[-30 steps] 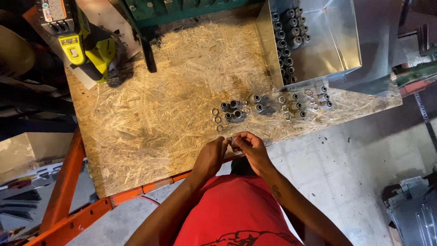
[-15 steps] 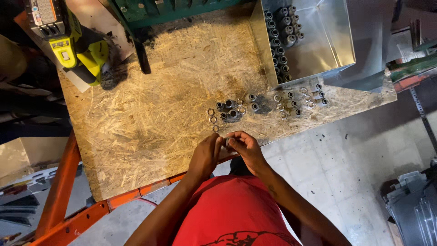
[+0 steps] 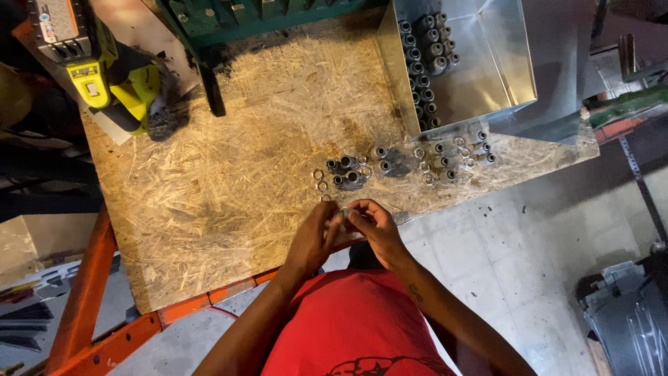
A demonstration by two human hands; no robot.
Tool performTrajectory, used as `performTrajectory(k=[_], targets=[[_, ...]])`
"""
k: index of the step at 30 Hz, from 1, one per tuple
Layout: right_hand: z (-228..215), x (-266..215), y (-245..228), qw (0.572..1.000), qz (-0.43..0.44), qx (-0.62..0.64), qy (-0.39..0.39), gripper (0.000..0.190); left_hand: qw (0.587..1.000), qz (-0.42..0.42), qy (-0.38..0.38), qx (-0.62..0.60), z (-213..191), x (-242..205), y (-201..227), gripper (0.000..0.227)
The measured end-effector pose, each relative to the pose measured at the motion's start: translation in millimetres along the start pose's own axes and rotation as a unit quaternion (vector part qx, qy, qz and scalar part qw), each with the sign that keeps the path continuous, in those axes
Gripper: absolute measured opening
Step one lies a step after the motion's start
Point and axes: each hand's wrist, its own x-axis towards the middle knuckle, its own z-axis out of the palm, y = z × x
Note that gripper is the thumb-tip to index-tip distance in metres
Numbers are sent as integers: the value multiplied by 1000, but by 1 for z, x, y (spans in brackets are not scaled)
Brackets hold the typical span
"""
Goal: The person repeatedly picks up small metal cylindrical parts and washers from a workbench, places the washers onto the cylinders, and arranges the assembled units in neat rows. The person also moves some of the assembled parts into a metal bin.
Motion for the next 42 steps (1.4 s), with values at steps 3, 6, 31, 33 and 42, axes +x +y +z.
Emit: performTrajectory(k=[3,6,31,33,42], targets=[[2,-6,-13,999,14,31,0,40,996,28,20,-79,10,-6,-10,28],[0,-3,-7,1000,6,14,-5,37,998,10,33,-51,17,-9,-30,25],[16,-15,-13,909,-271,-287,-136,30,932,-268,71,-235,24,-15,-58,69],[14,-13,-1,978,-148,-113,-93,42,969,-207,13,-134,2,-22,-31,82],[23,-24,-14,998,-32,-44,-27,44,966,-42,93,-237,18,-24,-53,33]])
